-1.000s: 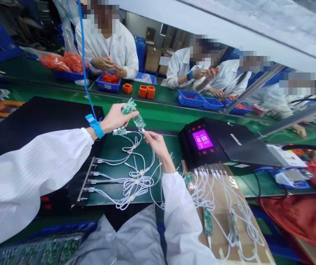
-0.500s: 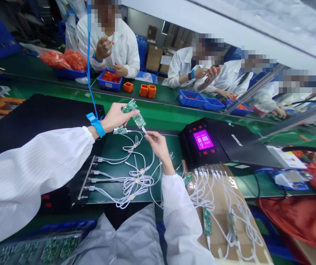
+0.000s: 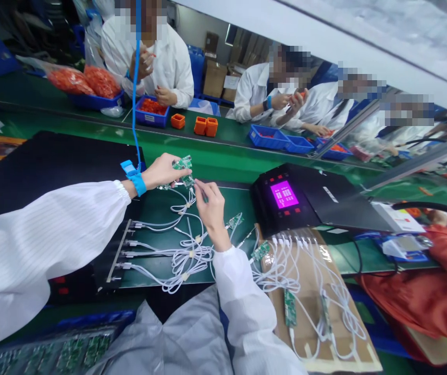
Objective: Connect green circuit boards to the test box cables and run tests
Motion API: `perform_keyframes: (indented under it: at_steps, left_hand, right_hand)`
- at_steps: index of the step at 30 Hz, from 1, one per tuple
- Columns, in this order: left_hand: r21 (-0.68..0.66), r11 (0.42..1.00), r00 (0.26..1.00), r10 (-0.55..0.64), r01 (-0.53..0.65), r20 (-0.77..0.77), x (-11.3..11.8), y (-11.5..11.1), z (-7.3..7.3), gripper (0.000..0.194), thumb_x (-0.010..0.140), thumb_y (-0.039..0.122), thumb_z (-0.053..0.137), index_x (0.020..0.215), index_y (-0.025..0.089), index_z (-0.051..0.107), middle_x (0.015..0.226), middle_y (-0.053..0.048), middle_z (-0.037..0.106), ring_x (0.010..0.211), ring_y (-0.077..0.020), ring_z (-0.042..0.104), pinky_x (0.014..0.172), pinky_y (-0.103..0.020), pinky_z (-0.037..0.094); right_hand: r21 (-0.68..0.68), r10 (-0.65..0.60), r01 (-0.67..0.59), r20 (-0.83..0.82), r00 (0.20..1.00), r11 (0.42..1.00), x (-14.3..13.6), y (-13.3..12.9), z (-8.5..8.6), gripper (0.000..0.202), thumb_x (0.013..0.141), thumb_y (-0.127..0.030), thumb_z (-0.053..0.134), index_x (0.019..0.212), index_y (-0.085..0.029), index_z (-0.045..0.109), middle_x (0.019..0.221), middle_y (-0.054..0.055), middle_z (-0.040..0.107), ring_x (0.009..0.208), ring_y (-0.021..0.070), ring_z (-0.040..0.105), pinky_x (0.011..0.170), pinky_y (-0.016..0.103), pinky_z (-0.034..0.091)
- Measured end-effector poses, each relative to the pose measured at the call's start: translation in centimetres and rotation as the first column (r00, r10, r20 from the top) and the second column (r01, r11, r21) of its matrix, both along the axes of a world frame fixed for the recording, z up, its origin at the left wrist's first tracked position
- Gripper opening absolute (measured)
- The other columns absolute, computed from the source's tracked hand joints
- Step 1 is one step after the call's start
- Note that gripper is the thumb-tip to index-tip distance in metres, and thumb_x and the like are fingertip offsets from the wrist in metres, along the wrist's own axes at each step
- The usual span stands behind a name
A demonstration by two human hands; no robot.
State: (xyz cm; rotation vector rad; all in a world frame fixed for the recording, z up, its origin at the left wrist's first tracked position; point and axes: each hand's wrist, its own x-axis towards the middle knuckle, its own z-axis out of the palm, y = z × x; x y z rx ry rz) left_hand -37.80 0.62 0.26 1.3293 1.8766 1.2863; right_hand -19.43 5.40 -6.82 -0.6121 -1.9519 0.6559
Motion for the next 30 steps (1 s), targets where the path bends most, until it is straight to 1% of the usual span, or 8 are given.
perform_keyframes:
  at_steps: [3,5,8,12,15,19,25,30]
  left_hand:
    - [-0.083,0.996,1.000,0.020,-0.019,0.013,0.1,-0.1,0.2,0.038,0.069,0.032,0.094,0.055,0.021,0.061,0.046,-0.003,0.058,0.035,-0.0192,0.054,0.042,-0.032,0.040]
    - [-0.133,0.990,0.999,0.050,-0.047,0.014,0.2,-0.1,0.4,0.039,0.067,0.033,0.096,0.056,0.021,0.060,0.046,-0.001,0.058,0.034,-0.0186,0.053,0.040,-0.031,0.039]
    - [-0.182,0.982,0.999,0.047,-0.044,0.012,0.4,-0.4,0.9,0.039,0.065,0.035,0.097,0.061,0.020,0.061,0.047,0.000,0.060,0.036,-0.0170,0.055,0.039,-0.027,0.037]
    - [-0.239,0.970,0.999,0.050,-0.051,-0.008,0.8,-0.8,1.8,0.035,0.070,0.030,0.094,0.064,0.017,0.062,0.050,0.000,0.062,0.040,-0.0143,0.058,0.041,-0.024,0.038]
    - [-0.265,0.962,0.998,0.063,-0.065,-0.015,1.1,-0.9,2.2,0.033,0.074,0.027,0.092,0.062,0.016,0.062,0.052,-0.001,0.062,0.040,-0.0137,0.057,0.044,-0.025,0.041]
    - [-0.262,0.963,0.998,0.063,-0.065,-0.014,1.3,-0.9,2.4,0.032,0.076,0.026,0.090,0.061,0.015,0.063,0.056,-0.002,0.065,0.042,-0.0139,0.057,0.046,-0.026,0.044]
    - [-0.273,0.959,0.997,0.070,-0.078,-0.040,1.5,-1.1,2.7,0.027,0.083,0.025,0.083,0.065,0.015,0.067,0.062,-0.003,0.070,0.045,-0.0137,0.061,0.044,-0.023,0.041]
    - [-0.258,0.962,0.995,0.073,-0.088,-0.068,1.3,-1.1,2.4,0.027,0.081,0.027,0.084,0.064,0.015,0.067,0.063,-0.003,0.071,0.046,-0.0139,0.063,0.044,-0.022,0.042]
  right_hand:
    - [0.081,-0.030,0.032,-0.025,0.999,0.996,-1.1,-0.7,-0.3,0.026,0.102,-0.035,0.059,0.109,-0.021,0.079,0.087,0.006,0.065,0.077,0.0175,0.061,0.079,0.033,0.053]
    - [0.112,-0.044,0.049,-0.047,0.998,0.992,-1.8,-1.0,-0.5,0.024,0.103,-0.033,0.058,0.107,-0.020,0.078,0.089,0.006,0.065,0.078,0.0168,0.063,0.080,0.032,0.054]
    - [0.145,-0.068,0.080,-0.083,0.994,0.986,-2.4,-1.3,-0.7,0.020,0.102,-0.030,0.058,0.106,-0.019,0.075,0.091,0.006,0.065,0.080,0.0163,0.064,0.081,0.032,0.054]
    - [0.182,-0.089,0.112,-0.134,0.987,0.977,-2.7,-1.4,-0.8,0.018,0.101,-0.027,0.060,0.106,-0.019,0.075,0.086,0.003,0.061,0.077,0.0148,0.061,0.078,0.032,0.054]
    - [0.185,-0.117,0.149,-0.170,0.978,0.971,-2.8,-1.6,-0.9,0.016,0.101,-0.026,0.062,0.106,-0.019,0.075,0.084,0.001,0.058,0.075,0.0139,0.059,0.075,0.030,0.054]
    - [0.147,-0.119,0.146,-0.179,0.977,0.978,-3.2,-1.7,-0.9,0.015,0.100,-0.026,0.062,0.102,-0.018,0.074,0.086,0.002,0.058,0.077,0.0139,0.060,0.075,0.030,0.054]
    - [0.051,-0.129,0.144,-0.228,0.965,0.988,-4.0,-1.7,-1.0,0.012,0.100,-0.027,0.061,0.097,-0.018,0.069,0.092,0.004,0.062,0.081,0.0144,0.061,0.078,0.031,0.055]
    - [0.003,-0.121,0.126,-0.246,0.962,0.992,-4.5,-1.5,-1.3,0.012,0.098,-0.027,0.063,0.097,-0.018,0.070,0.092,0.004,0.062,0.081,0.0141,0.061,0.077,0.030,0.054]
